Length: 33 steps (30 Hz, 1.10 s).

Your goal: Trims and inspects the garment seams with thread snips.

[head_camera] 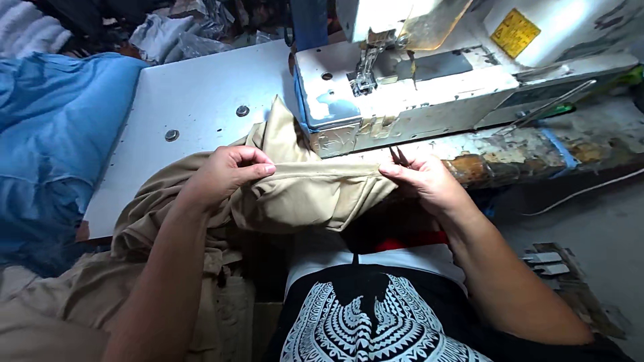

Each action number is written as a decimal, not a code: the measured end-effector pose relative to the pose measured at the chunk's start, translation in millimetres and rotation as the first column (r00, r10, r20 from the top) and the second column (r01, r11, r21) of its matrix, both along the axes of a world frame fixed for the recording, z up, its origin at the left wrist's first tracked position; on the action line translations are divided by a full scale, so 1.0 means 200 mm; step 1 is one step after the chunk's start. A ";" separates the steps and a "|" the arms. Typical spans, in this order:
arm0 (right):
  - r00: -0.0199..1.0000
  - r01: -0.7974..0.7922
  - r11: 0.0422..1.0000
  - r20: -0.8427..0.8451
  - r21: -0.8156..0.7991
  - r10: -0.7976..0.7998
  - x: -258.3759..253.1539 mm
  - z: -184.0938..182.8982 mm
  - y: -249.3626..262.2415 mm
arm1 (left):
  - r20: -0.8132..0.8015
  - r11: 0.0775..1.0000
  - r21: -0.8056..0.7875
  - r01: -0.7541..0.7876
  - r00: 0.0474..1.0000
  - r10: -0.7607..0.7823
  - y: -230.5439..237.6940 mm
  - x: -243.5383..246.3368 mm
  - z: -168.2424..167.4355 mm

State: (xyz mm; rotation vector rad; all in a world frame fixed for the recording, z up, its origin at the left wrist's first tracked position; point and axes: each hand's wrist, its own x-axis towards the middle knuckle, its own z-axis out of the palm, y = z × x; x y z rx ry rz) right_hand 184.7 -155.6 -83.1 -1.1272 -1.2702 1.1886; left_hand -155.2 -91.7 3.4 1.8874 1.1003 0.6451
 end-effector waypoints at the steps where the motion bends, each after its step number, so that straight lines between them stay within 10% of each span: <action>1: 1.000 0.005 1.000 0.007 0.006 -0.005 0.00 0.00 0.00 | 0.000 1.000 -0.001 0.001 1.000 -0.001 0.00 0.00 0.00; 19: 0.991 0.038 0.997 0.128 0.063 -0.046 -0.02 -0.02 0.00 | -0.019 1.000 0.011 0.017 1.000 -0.017 0.01 0.02 -0.05; 26: 0.751 0.068 0.885 0.560 0.461 -0.350 -0.08 0.04 -0.06 | -0.466 0.908 0.390 0.155 0.883 0.049 -0.13 0.21 -0.09; 33: 0.891 -0.161 0.665 0.398 0.730 -0.220 -0.22 -0.02 -0.07 | -0.020 0.981 -0.102 0.166 0.986 -0.168 -0.10 0.21 -0.08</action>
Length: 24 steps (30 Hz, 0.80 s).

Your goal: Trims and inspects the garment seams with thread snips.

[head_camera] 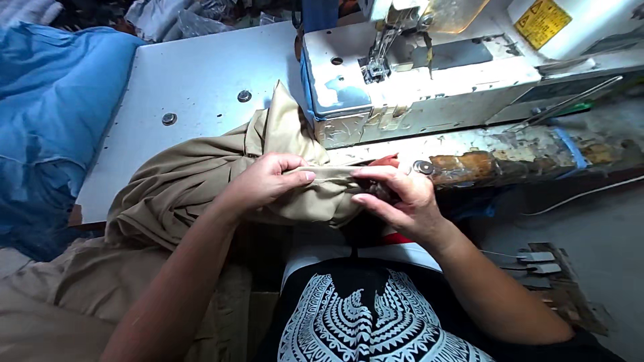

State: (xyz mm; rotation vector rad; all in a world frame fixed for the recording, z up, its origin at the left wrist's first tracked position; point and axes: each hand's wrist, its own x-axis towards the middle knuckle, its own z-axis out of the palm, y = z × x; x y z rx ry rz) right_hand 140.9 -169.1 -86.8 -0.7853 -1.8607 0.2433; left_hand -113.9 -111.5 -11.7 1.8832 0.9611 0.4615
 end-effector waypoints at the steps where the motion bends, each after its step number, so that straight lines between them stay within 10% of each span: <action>1: 1.000 -0.014 1.000 -0.001 0.002 0.014 -0.02 -0.01 0.01 | 0.037 0.998 -0.058 0.006 0.999 -0.004 -0.01 0.00 0.01; 24: 0.987 -0.099 0.993 -0.123 0.069 0.107 -0.11 -0.01 0.06 | 0.125 0.977 -0.205 0.052 0.992 -0.026 -0.02 0.01 0.03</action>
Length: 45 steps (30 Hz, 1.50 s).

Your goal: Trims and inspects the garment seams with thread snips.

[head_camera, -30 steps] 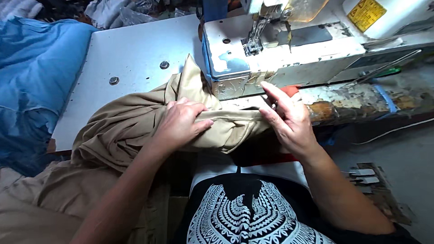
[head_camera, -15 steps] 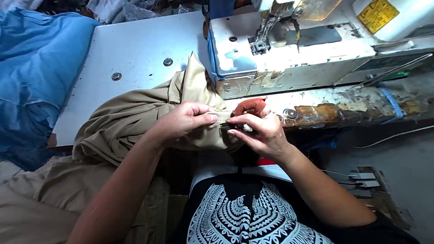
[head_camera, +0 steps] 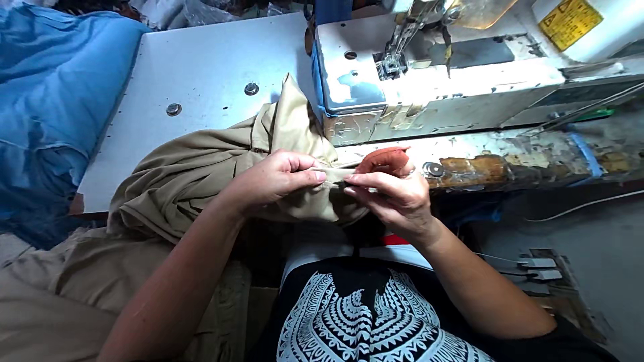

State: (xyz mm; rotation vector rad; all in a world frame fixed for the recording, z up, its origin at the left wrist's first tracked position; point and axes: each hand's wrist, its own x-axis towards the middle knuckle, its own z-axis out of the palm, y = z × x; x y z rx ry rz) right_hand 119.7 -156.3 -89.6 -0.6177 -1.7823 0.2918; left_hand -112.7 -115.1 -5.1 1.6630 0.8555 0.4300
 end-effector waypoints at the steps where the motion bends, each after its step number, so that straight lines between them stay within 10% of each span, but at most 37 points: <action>1: 0.999 0.003 1.000 -0.036 -0.007 -0.003 0.02 0.00 -0.01 | -0.001 1.000 -0.002 -0.002 1.000 0.002 0.00 0.00 0.00; 5: 0.954 0.297 0.952 0.072 -0.071 -0.292 0.22 -0.02 -0.02 | 0.003 1.000 0.025 0.005 1.000 -0.005 0.00 -0.01 0.00; 8: 0.736 0.600 0.799 0.418 -0.038 -0.532 0.37 -0.03 -0.01 | -0.056 0.987 0.161 0.022 0.998 -0.013 -0.01 0.00 0.02; 14: 0.947 0.096 0.939 0.321 -0.329 0.015 0.29 0.07 -0.03 | -0.063 0.805 0.581 0.120 0.993 -0.103 -0.06 0.05 0.02; 18: 0.915 0.300 0.951 0.305 -0.080 -0.263 0.29 0.02 0.01 | -0.312 0.507 0.834 0.216 0.944 0.111 -0.02 -0.03 0.11; 23: 0.850 0.455 0.839 0.138 0.298 -0.509 0.27 -0.17 0.02 | -0.137 -0.016 0.989 0.146 0.953 0.269 0.07 -0.21 -0.14; 28: 0.848 0.371 0.907 0.326 0.199 -0.418 0.25 -0.34 -0.09 | -0.443 0.319 0.874 0.367 0.871 0.213 -0.03 -0.33 -0.31; 33: 0.928 0.305 0.944 0.184 0.123 -0.323 0.27 -0.34 -0.10 | -0.165 0.283 0.952 0.114 0.972 0.166 -0.15 -0.16 -0.18; 36: 0.918 0.383 0.922 0.085 0.061 -0.388 0.29 -0.26 -0.12 | -0.158 0.421 0.906 0.049 0.961 0.229 -0.18 -0.01 -0.14; 39: 0.753 0.618 0.781 0.349 -0.087 -0.558 0.37 -0.13 -0.12 | -0.283 0.518 0.850 0.097 0.913 0.293 -0.13 0.05 -0.20; 45: 0.644 0.646 0.720 0.687 -0.254 -0.335 0.46 -0.05 -0.04 | -0.419 0.519 0.831 0.199 0.839 0.348 -0.10 0.08 -0.27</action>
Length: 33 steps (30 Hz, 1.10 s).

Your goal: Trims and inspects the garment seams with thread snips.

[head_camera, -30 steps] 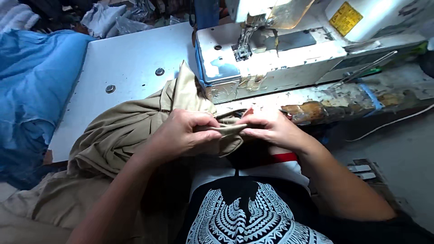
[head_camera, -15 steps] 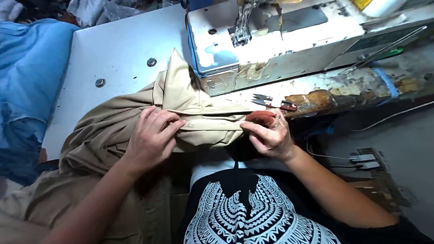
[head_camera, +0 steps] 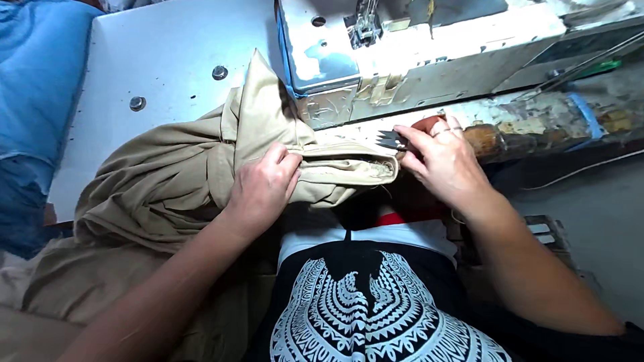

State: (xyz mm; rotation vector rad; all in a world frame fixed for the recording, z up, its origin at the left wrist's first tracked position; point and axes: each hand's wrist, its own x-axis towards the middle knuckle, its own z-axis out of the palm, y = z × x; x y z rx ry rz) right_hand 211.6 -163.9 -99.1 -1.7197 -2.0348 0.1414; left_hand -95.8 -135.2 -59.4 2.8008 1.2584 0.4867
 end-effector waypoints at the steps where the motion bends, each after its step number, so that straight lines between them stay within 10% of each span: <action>1: 1.000 -0.005 1.000 0.000 -0.019 0.005 0.01 0.00 0.03 | -0.013 1.000 0.004 0.001 1.000 -0.001 0.00 0.01 0.00; 9: 0.863 0.135 0.905 -0.497 0.403 0.093 0.00 -0.08 -0.02 | 0.327 0.988 -0.142 0.058 0.945 -0.008 -0.03 -0.10 0.01; 16: 0.851 -0.357 0.861 -0.254 0.361 0.459 -0.30 0.07 -0.13 | 0.396 0.953 -0.287 0.100 0.918 0.023 -0.07 -0.13 0.07; 27: 0.851 -0.355 0.851 -0.244 0.387 0.466 -0.26 -0.03 -0.10 | 0.157 0.988 -0.107 0.109 0.983 -0.091 -0.10 0.00 0.07; 33: 0.785 -0.391 0.809 -0.301 0.439 0.542 -0.27 -0.07 -0.08 | 0.112 0.823 -0.557 0.112 0.992 -0.060 0.05 0.05 0.14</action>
